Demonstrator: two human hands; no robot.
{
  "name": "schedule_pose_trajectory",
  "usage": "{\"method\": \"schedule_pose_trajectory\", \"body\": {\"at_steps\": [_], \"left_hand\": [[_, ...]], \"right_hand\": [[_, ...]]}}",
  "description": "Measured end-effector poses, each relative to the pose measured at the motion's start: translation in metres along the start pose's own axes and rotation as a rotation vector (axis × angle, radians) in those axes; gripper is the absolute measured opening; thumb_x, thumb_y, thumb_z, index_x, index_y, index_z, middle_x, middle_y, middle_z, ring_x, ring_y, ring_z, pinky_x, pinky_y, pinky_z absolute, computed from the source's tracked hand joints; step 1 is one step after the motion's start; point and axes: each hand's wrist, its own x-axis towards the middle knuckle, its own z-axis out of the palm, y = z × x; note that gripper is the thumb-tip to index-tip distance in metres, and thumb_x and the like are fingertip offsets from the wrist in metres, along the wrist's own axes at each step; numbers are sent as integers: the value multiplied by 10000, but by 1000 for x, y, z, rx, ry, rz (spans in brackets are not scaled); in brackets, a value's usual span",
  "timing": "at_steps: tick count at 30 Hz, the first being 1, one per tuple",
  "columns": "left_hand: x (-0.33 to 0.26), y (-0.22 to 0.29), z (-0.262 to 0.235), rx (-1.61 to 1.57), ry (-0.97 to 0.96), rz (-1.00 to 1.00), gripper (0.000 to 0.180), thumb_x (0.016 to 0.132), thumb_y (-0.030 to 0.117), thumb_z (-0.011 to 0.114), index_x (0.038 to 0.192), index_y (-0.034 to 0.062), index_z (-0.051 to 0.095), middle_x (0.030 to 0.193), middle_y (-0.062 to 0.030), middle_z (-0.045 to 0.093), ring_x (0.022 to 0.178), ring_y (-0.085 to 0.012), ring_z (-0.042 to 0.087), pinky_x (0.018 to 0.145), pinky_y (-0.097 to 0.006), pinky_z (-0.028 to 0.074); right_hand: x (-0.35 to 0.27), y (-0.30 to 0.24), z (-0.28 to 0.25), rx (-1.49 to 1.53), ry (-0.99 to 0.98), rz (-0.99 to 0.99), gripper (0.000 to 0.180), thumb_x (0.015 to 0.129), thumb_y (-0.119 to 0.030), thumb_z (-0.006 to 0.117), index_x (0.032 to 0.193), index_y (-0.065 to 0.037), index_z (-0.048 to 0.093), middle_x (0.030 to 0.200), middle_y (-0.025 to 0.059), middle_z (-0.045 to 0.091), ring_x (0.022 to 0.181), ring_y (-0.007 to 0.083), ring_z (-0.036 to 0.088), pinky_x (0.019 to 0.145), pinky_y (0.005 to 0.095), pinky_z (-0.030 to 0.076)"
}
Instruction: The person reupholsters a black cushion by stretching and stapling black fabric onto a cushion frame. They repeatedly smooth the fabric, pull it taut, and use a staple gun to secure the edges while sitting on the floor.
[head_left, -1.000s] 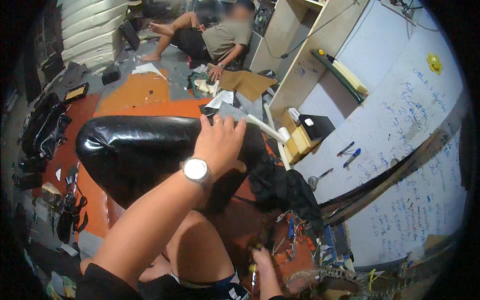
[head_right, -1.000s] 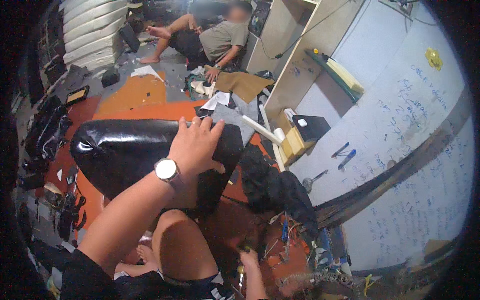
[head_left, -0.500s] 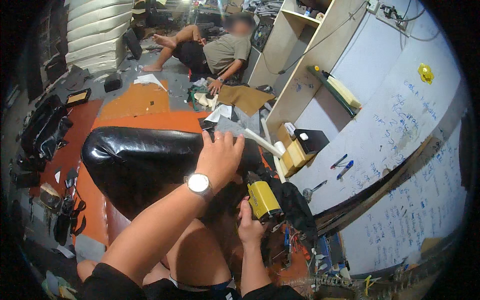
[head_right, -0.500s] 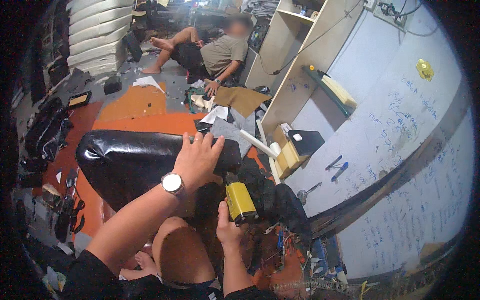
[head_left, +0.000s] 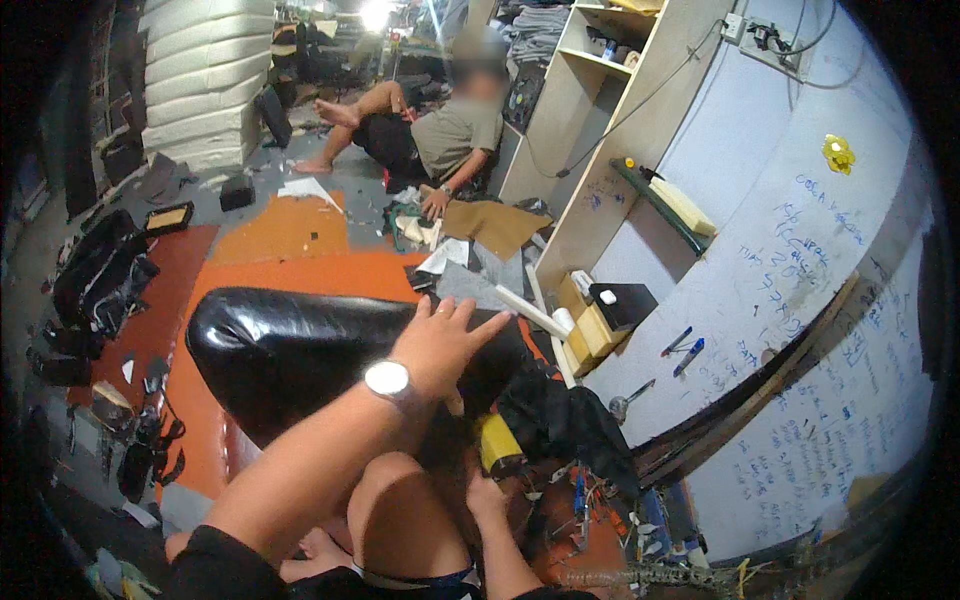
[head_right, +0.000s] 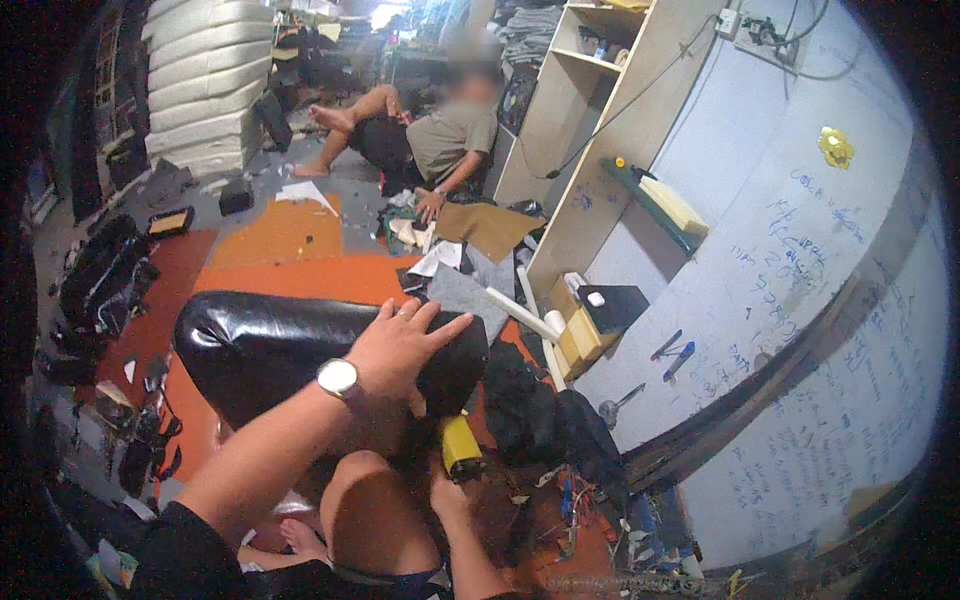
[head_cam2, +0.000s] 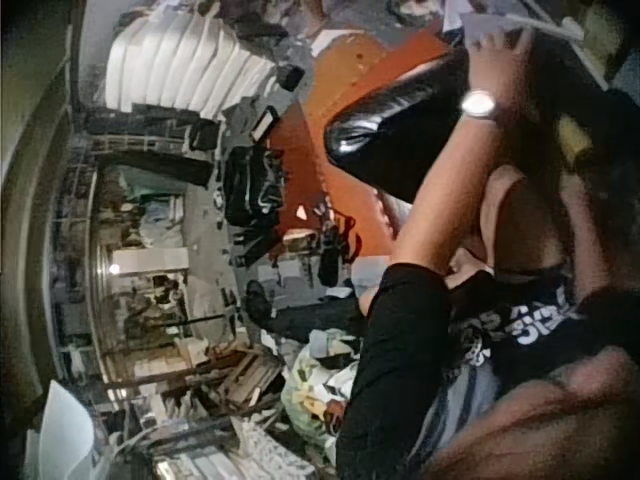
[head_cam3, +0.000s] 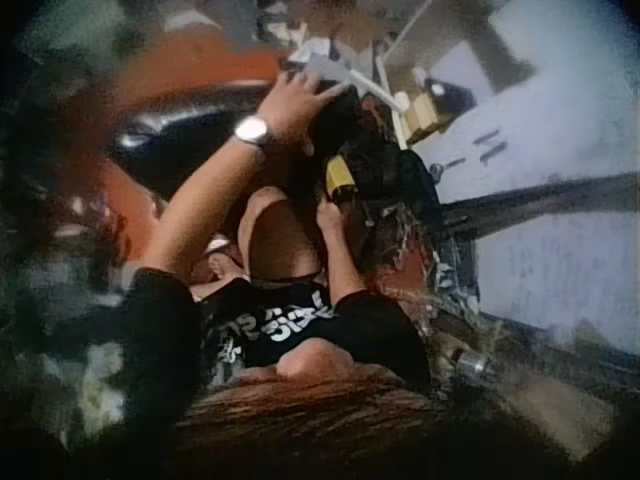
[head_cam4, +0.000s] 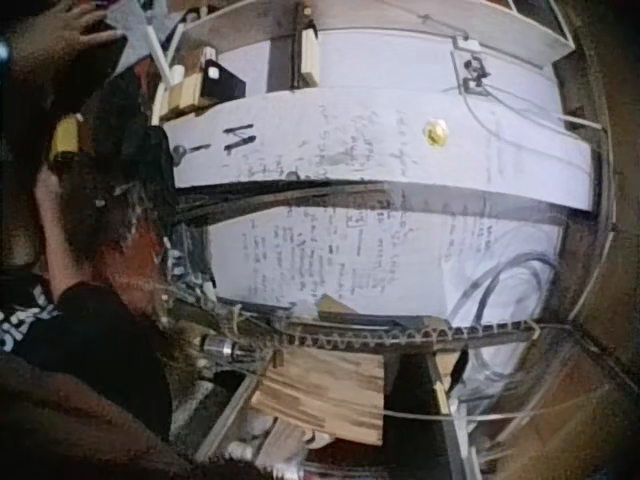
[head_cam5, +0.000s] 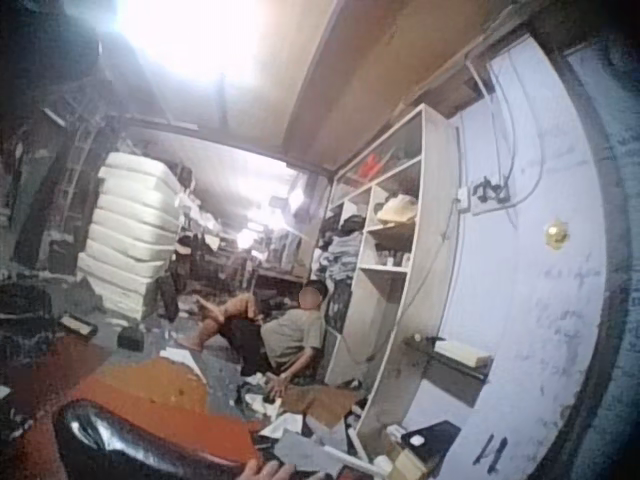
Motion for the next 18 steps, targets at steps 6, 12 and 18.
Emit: {"method": "schedule_pose_trajectory", "body": {"at_steps": [6, 12, 18], "left_hand": [[-56, -103, -51, -133, -245, -552, 603, 1089, 627, 411, 1215, 190, 806, 1153, -225, 774, 1113, -418, 729, 992, -525, 550], [-77, -89, -40, -22, -144, -523, 536, 1099, 525, 461, 1128, 128, 819, 1021, -190, 795, 923, -415, 764, 843, -552, 577], [-74, -11, -37, -49, 11, -275, 423, 1082, 436, 544, 1078, 82, 776, 1052, -164, 769, 1037, -375, 726, 905, -539, 517]], "right_hand": [[-53, 104, -22, -59, -279, 393, 641, 860, -431, 840, 1360, -54, 706, 1282, 222, 755, 1196, 394, 720, 1015, 489, 561], [-62, 105, -3, 39, -547, 512, 563, 941, -380, 790, 1289, 50, 683, 1273, 207, 733, 1152, 342, 705, 971, 438, 552], [-9, -74, -8, 1489, -459, 588, 334, 988, -346, 810, 1213, -120, 710, 1091, 64, 733, 954, 186, 661, 867, 400, 549]]}}
